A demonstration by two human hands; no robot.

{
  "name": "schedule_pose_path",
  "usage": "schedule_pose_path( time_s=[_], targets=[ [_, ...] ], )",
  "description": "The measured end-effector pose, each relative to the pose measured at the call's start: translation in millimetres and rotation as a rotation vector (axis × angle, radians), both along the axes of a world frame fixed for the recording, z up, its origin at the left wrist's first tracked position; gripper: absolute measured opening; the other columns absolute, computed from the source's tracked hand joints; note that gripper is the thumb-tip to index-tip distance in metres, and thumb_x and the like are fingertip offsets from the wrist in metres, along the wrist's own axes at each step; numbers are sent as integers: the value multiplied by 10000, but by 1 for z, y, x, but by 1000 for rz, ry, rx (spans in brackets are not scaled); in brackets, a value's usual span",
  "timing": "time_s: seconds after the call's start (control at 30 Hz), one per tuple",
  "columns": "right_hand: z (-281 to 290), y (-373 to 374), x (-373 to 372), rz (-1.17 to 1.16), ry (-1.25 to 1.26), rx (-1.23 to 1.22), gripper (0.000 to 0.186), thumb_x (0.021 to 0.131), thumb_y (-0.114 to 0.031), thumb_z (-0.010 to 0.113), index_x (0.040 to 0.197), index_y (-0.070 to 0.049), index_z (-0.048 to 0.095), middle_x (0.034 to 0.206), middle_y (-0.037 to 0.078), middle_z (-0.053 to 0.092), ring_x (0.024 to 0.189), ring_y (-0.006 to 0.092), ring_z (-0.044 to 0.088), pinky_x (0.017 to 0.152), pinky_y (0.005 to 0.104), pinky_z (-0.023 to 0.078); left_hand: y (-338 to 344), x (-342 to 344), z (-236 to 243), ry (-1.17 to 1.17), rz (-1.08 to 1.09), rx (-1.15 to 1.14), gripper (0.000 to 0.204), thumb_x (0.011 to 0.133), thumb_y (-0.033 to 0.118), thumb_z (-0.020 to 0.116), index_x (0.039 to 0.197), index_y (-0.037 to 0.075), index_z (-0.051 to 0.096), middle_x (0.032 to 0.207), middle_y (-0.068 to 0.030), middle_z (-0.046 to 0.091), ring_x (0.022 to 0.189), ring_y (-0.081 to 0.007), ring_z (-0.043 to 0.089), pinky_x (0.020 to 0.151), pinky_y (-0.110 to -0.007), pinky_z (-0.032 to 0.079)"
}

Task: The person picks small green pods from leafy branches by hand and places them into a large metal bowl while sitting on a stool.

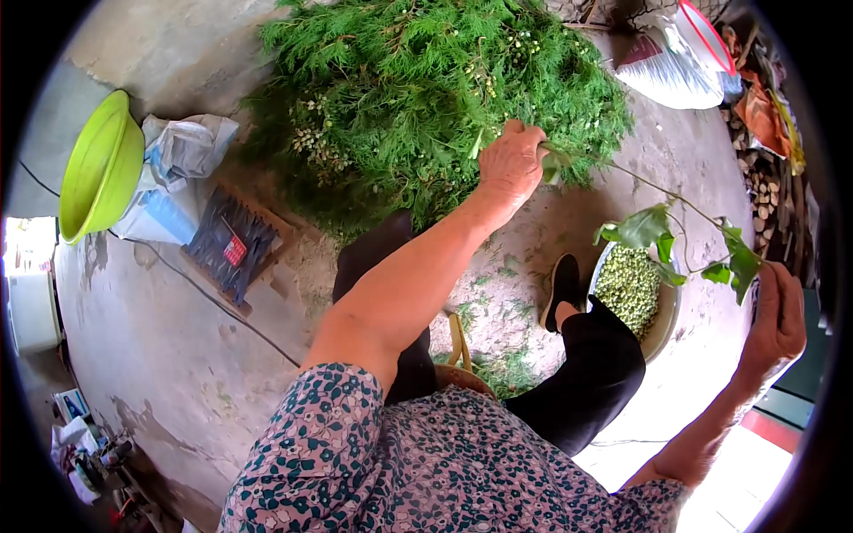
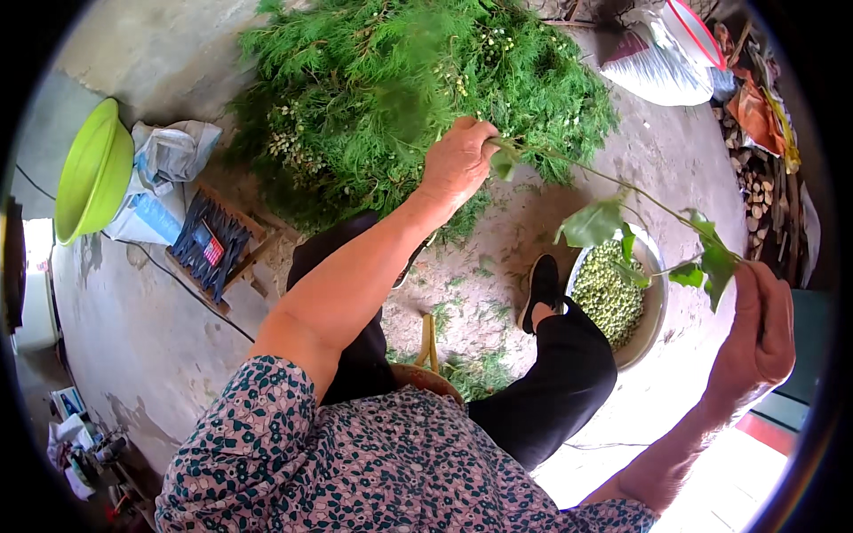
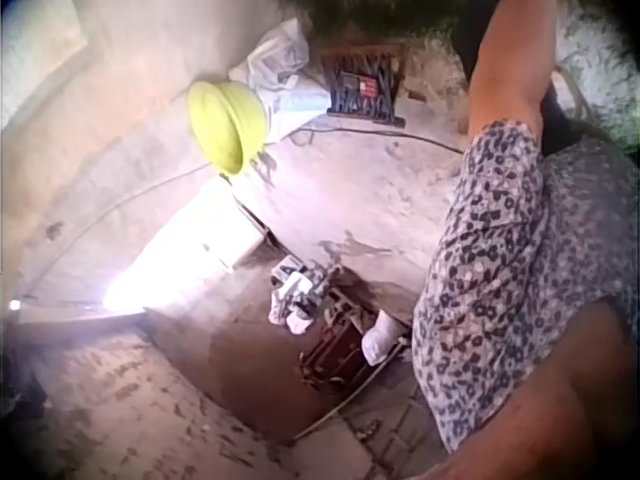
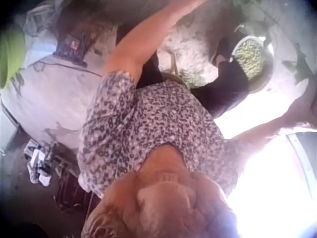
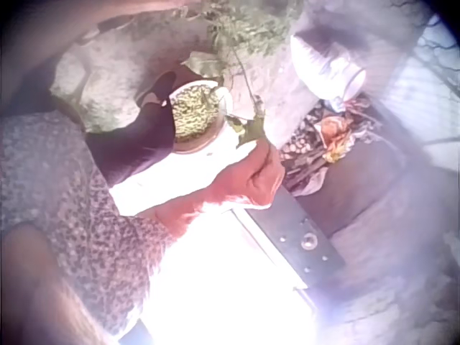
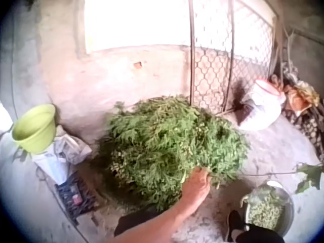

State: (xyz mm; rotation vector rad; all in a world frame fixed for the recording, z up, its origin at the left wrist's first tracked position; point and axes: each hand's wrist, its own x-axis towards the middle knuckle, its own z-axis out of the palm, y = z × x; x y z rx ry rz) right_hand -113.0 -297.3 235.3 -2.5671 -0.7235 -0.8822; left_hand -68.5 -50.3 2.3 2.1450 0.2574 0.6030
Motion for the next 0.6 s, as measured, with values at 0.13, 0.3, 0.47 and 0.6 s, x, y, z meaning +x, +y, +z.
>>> schedule_pose_path(
  time_s=[0.13,0.3,0.47,0.6],
  targets=[
    [-22,-30,19,-181,61,238,100,802,-65,609,878,-11,644,795,18,618,712,75,523,648,192,424,-4,9,-7,-187,-97,-86,150,790,169,559,755,26,530,680,-71,509,603,-203,461,569,-300,416],
    [-118,-11,58,-85,667,617,215,809,-79,572,1020,-37,593,811,22,584,656,79,481,582,200,400,2,4,4,-328,-272,-456,263,789,274,567,687,40,504,636,-14,489,567,-106,400,534,-260,403],
    [-185,82,51,100,969,488,167,799,-98,570,936,-2,578,780,42,564,669,110,492,617,212,412,-40,-23,55,-430,-283,-64,33,735,37,522,720,59,542,632,-72,549,575,-199,531,543,-342,453],
    [-236,132,46,318,1108,760,231,895,-248,426,1009,-97,557,722,18,556,695,137,514,603,258,405,-55,-30,56,-422,-314,73,27,723,66,541,719,72,516,637,-55,528,633,-237,558,591,-359,453]
  ],
)
